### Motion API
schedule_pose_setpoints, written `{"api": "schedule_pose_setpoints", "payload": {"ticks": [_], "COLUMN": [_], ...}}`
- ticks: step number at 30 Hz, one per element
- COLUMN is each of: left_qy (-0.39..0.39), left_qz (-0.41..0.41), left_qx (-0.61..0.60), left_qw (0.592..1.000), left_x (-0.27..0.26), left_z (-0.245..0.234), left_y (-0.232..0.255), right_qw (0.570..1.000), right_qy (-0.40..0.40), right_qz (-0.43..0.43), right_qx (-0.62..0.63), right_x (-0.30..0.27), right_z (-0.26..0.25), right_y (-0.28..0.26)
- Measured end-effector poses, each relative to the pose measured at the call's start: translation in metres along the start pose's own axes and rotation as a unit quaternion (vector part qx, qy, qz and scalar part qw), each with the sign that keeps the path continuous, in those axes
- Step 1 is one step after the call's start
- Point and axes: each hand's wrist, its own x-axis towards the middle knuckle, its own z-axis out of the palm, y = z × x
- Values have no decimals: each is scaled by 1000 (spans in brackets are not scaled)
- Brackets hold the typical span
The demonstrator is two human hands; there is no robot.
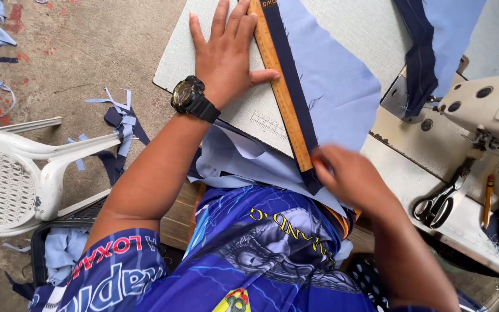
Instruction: The person measures and marks a dark fabric strip using a wooden ruler and a pencil, then cuts the strip with scissors. They repeat the measuring and cutting process on additional fabric pieces on a cluttered work surface.
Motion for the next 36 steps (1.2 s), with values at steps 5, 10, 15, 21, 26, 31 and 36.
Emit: {"api": "schedule_pose_setpoints", "payload": {"ticks": [5, 10, 15, 21, 26, 31, 36], "left_qy": [-37, -53, -15, -32, -27, -71, 62], "left_qz": [5, 55, 47, 114, 139, 115, 167], "left_qx": [-29, 8, -4, -44, -33, -18, 39], "left_qw": [999, 997, 999, 992, 989, 991, 983], "left_x": [-2, -33, -45, -81, -76, 11, 39], "left_z": [-10, -14, -5, -5, 11, 7, -13], "left_y": [6, 35, 39, 76, 79, 37, 48], "right_qw": [971, 881, 751, 782, 860, 802, 649], "right_qy": [29, 77, 160, 285, 286, 371, 569], "right_qz": [91, 272, 199, 158, 174, 316, 362], "right_qx": [218, 379, 609, 531, 386, 345, 351], "right_x": [-82, -66, -45, -109, -234, -325, -310], "right_z": [62, 107, 143, 127, 132, 157, 174], "right_y": [35, 20, 30, 45, 110, 126, 147]}}
